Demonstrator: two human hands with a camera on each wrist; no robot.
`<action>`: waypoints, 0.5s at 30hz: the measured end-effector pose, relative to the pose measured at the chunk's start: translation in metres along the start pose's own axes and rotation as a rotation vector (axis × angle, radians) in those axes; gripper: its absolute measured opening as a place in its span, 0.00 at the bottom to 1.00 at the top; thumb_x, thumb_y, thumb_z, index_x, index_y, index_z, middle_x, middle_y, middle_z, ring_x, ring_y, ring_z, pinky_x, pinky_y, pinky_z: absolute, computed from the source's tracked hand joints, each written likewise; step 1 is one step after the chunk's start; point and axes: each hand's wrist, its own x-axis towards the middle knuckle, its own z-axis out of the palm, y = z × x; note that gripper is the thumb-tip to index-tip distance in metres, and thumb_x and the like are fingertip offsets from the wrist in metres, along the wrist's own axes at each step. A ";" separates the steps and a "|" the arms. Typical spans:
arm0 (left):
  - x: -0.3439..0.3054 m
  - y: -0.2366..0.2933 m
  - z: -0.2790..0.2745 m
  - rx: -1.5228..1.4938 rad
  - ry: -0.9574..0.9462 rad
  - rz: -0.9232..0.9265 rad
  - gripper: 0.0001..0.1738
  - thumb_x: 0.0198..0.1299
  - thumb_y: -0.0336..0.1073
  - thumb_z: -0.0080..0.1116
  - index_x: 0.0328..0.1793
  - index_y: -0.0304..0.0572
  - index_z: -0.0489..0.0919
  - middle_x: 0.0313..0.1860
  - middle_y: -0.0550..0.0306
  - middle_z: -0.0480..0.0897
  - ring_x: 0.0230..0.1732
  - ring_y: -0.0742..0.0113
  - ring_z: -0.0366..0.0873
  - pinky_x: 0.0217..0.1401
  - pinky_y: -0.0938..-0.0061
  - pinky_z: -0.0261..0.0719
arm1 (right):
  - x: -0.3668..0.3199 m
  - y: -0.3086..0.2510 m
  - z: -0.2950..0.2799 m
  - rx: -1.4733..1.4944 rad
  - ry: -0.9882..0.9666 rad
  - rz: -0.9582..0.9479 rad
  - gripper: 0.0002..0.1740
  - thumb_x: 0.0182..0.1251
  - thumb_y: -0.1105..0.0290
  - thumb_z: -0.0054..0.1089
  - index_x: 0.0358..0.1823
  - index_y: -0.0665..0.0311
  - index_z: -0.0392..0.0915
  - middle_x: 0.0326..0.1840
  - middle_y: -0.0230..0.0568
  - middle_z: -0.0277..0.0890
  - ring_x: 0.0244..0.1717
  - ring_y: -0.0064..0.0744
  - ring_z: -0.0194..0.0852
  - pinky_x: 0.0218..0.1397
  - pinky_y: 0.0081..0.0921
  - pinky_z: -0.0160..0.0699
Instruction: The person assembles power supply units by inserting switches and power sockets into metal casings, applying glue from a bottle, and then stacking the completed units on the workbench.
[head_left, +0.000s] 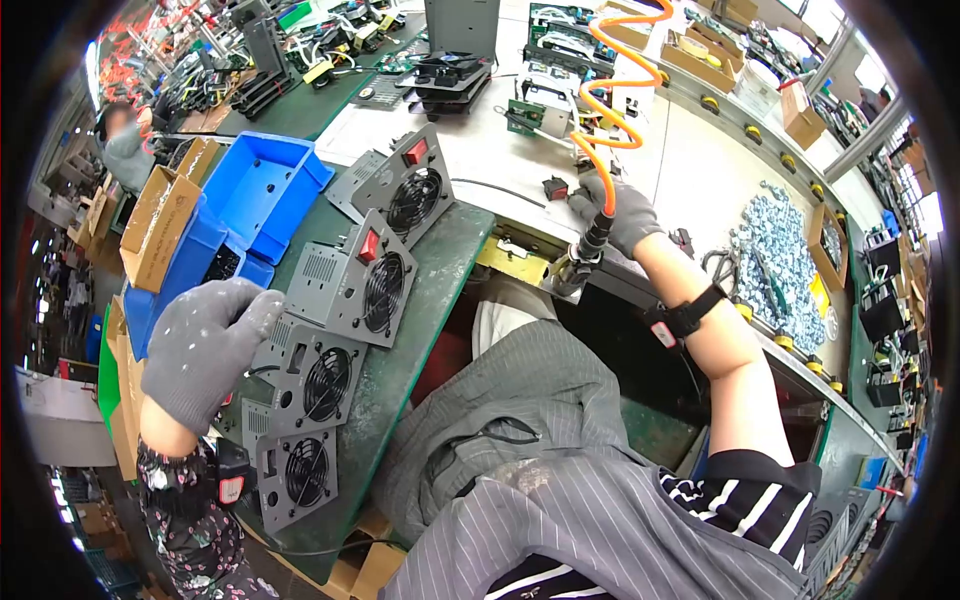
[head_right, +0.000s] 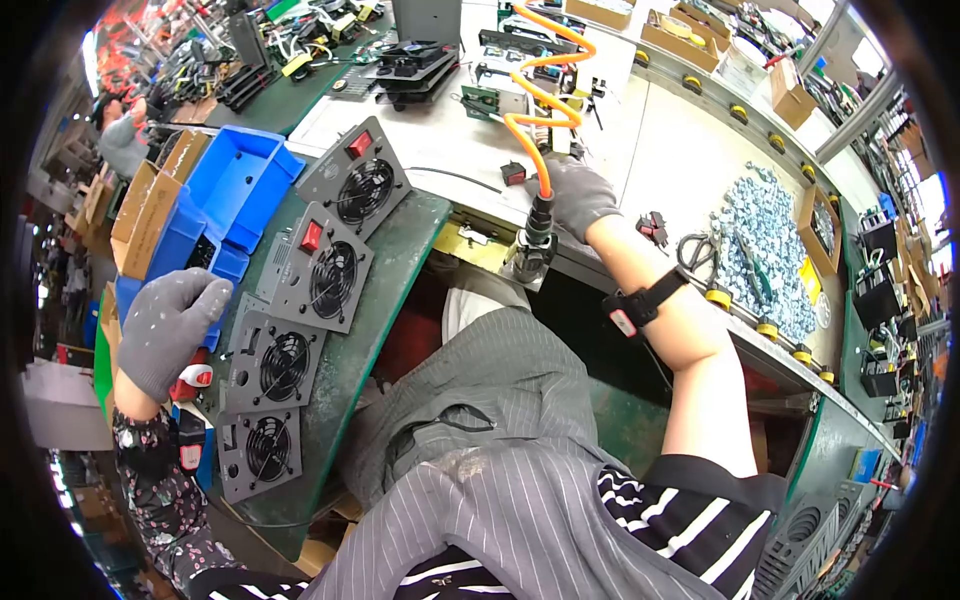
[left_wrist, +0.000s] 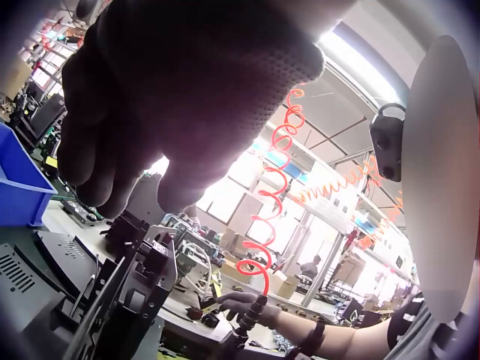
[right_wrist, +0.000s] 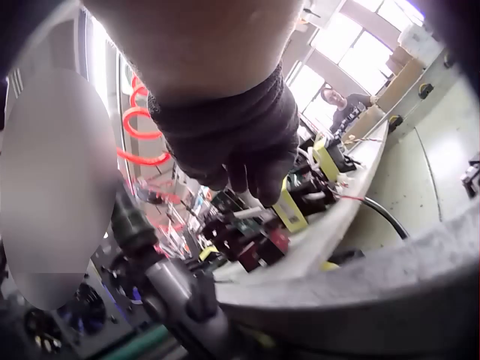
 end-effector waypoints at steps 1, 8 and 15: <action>-0.003 -0.004 0.002 0.003 0.062 0.073 0.18 0.62 0.45 0.56 0.37 0.35 0.83 0.29 0.44 0.81 0.34 0.49 0.79 0.40 0.62 0.74 | -0.004 -0.008 -0.004 0.009 -0.003 0.031 0.20 0.66 0.54 0.54 0.48 0.63 0.75 0.51 0.55 0.77 0.52 0.54 0.76 0.55 0.44 0.74; -0.019 -0.026 0.003 -0.122 0.034 -0.065 0.16 0.62 0.42 0.56 0.36 0.33 0.82 0.26 0.48 0.79 0.28 0.59 0.77 0.35 0.67 0.72 | -0.026 0.031 0.001 0.966 0.210 0.478 0.18 0.69 0.58 0.58 0.48 0.67 0.72 0.42 0.47 0.78 0.37 0.36 0.82 0.37 0.30 0.82; -0.032 -0.028 0.002 -0.027 -0.076 0.111 0.16 0.63 0.43 0.53 0.41 0.36 0.82 0.34 0.45 0.82 0.39 0.46 0.79 0.43 0.60 0.74 | -0.082 -0.039 -0.082 1.234 0.591 0.081 0.15 0.75 0.62 0.52 0.54 0.64 0.68 0.46 0.42 0.75 0.44 0.33 0.83 0.38 0.23 0.85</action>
